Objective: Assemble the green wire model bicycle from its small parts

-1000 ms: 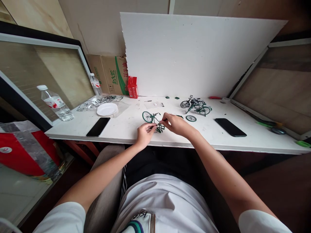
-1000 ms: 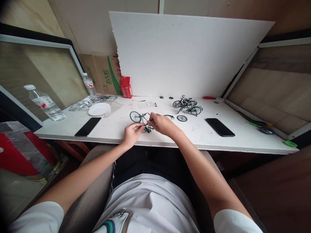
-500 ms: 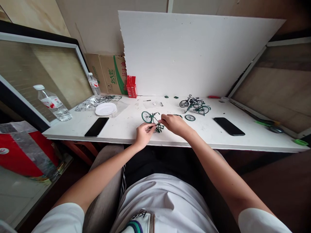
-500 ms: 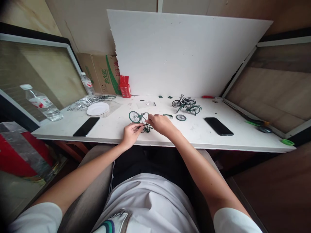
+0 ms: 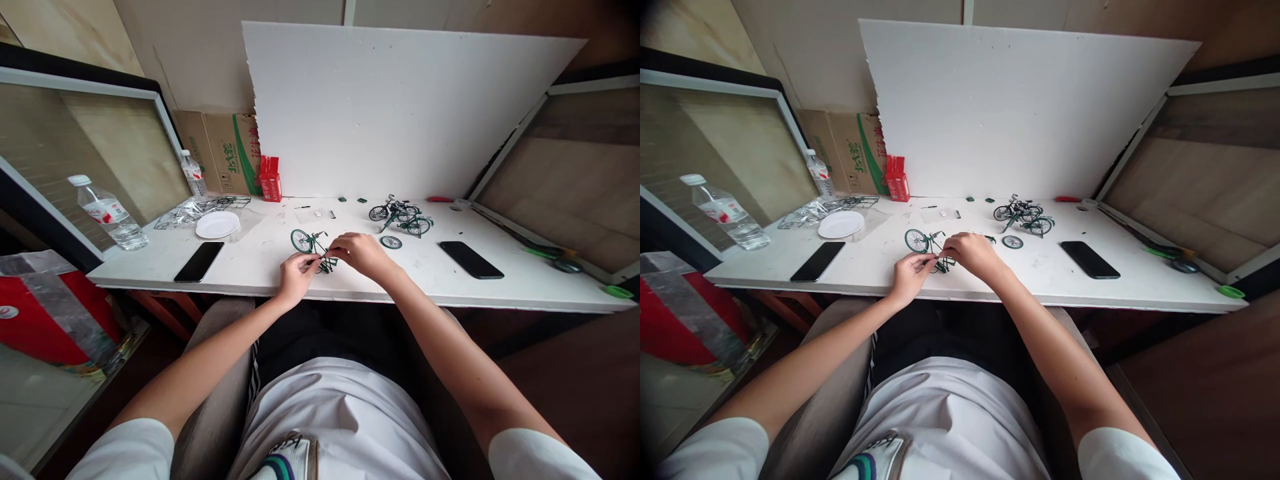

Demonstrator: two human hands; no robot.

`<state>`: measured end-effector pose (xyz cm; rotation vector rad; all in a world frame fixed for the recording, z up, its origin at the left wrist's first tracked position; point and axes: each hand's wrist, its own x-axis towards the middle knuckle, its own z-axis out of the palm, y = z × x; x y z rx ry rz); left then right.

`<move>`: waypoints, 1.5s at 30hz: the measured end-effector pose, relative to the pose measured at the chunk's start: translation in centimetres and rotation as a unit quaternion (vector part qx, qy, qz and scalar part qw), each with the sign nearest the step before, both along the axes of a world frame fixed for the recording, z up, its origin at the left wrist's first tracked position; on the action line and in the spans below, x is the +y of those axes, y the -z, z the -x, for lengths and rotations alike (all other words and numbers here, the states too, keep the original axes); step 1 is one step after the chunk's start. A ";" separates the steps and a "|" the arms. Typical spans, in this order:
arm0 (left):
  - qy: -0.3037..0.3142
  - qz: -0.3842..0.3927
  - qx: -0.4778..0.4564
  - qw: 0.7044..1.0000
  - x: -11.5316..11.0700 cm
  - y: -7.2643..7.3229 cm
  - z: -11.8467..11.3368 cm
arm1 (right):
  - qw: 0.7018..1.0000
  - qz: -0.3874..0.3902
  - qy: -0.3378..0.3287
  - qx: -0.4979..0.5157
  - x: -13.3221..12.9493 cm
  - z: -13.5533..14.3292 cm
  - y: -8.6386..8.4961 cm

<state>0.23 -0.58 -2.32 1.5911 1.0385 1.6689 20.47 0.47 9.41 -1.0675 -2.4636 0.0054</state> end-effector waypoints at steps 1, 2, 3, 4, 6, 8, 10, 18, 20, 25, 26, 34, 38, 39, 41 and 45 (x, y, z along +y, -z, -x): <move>0.000 -0.002 0.002 1.000 0.0 0.0 0.0 | 1.000 -0.002 -0.004 -0.005 0.2 -0.1 0.2; 0.000 -0.005 0.004 1.000 -0.1 0.0 0.0 | 1.000 -0.004 -0.009 -0.010 0.4 -0.2 0.3; 0.002 -0.008 0.006 1.000 -0.1 0.0 0.0 | 1.000 -0.005 -0.014 -0.012 0.5 -0.3 0.5; 0.002 -0.010 0.008 1.000 -0.2 0.0 0.0 | 1.000 -0.005 -0.017 -0.014 0.6 -0.3 0.6; 0.000 -0.011 0.011 1.000 -0.2 0.0 0.0 | 1.000 0.000 -0.016 -0.016 0.7 -0.3 0.7; -0.006 -0.011 0.013 1.000 -0.3 0.0 0.0 | 1.000 0.007 -0.011 -0.019 0.6 -0.2 0.7; -0.011 -0.013 0.014 1.000 -0.3 0.0 0.1 | 1.000 0.008 -0.009 -0.024 0.5 -0.1 0.6; -0.022 -0.038 0.024 0.999 -0.6 0.1 -0.1 | 0.998 0.014 0.020 -0.061 -0.1 0.1 0.2; -0.025 -0.037 0.027 0.999 -0.7 0.0 -0.1 | 0.997 0.017 0.029 -0.071 -0.4 0.3 0.1; -0.005 -0.033 0.014 0.999 -0.7 -0.1 -0.2 | 0.994 0.026 0.064 -0.081 -0.7 0.4 -0.5; 0.004 -0.030 0.007 1.000 -0.6 -0.1 -0.3 | 0.994 0.034 0.072 -0.074 -0.6 0.2 -0.6; 0.053 0.028 -0.038 0.997 0.0 -0.1 -0.1 | 0.986 0.137 0.026 0.088 0.9 -0.8 0.1; 0.070 0.039 -0.059 0.995 0.0 -0.2 -0.1 | 0.976 0.164 -0.031 0.141 0.9 -0.5 0.6; 0.070 0.039 -0.062 0.995 0.0 -0.3 -0.2 | 0.975 0.160 -0.041 0.146 0.8 -0.5 0.6; 0.068 0.039 -0.066 0.995 -0.1 -0.3 -0.2 | 0.971 0.168 -0.069 0.157 0.8 -0.5 0.6; 0.060 0.035 -0.078 0.995 -0.2 -0.5 -0.3 | 0.962 0.193 -0.108 0.162 0.8 -0.5 0.6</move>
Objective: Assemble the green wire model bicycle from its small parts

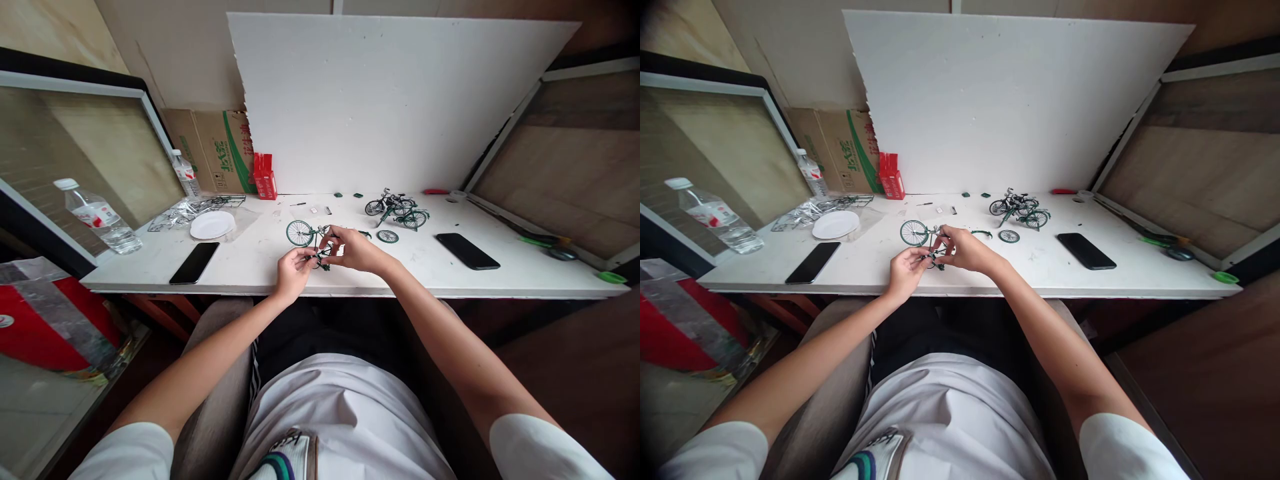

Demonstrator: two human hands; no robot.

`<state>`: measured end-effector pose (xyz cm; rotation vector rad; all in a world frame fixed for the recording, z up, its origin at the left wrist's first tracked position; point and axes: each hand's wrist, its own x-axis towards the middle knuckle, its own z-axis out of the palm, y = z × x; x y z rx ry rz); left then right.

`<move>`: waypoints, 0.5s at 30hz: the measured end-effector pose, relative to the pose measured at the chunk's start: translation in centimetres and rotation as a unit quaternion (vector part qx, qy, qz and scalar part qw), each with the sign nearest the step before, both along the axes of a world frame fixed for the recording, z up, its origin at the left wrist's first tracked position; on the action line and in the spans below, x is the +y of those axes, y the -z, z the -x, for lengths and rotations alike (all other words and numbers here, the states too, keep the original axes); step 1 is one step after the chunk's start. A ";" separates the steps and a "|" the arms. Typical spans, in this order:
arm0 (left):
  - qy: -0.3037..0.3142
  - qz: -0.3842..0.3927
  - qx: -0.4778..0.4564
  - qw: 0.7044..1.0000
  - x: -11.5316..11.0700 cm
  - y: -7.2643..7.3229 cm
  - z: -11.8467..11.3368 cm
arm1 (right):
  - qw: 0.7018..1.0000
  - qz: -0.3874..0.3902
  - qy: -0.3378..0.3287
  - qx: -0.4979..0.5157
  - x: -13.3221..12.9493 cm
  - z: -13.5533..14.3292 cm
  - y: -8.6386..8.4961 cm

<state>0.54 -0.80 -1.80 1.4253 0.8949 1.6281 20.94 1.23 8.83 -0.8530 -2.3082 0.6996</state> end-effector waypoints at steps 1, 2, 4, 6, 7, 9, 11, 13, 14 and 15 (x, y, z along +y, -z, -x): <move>0.000 -0.003 -0.005 1.000 0.0 -0.1 0.0 | 1.000 -0.005 0.000 -0.002 0.0 0.0 0.0; 0.001 -0.007 -0.012 1.000 -0.1 -0.2 0.0 | 1.000 -0.011 0.002 -0.003 0.1 0.1 0.1; 0.003 -0.019 -0.022 1.000 -0.2 -0.4 -0.1 | 1.000 -0.018 0.002 -0.001 0.1 0.2 0.2; 0.004 -0.026 -0.025 0.999 -0.3 -0.6 -0.2 | 1.000 -0.025 0.004 -0.002 0.1 0.3 0.3; 0.005 -0.027 -0.025 0.999 -0.4 -0.6 -0.2 | 1.000 -0.030 0.006 -0.006 0.1 0.3 0.3; 0.004 -0.024 -0.025 0.999 -0.3 -0.6 -0.2 | 0.999 -0.042 0.008 -0.014 0.0 0.4 0.3; 0.006 -0.023 -0.028 0.999 -0.2 -0.4 -0.2 | 0.999 -0.042 0.007 -0.018 -0.1 0.4 0.2; 0.010 -0.021 -0.031 0.999 -0.1 -0.3 -0.1 | 0.999 -0.035 0.003 -0.019 -0.2 0.5 0.1; 0.013 -0.019 -0.033 0.999 0.0 -0.2 -0.1 | 0.999 -0.031 0.003 -0.020 -0.3 0.5 0.1; 0.015 -0.015 -0.034 0.999 0.1 -0.2 0.0 | 0.999 -0.029 0.004 -0.022 -0.4 0.6 0.0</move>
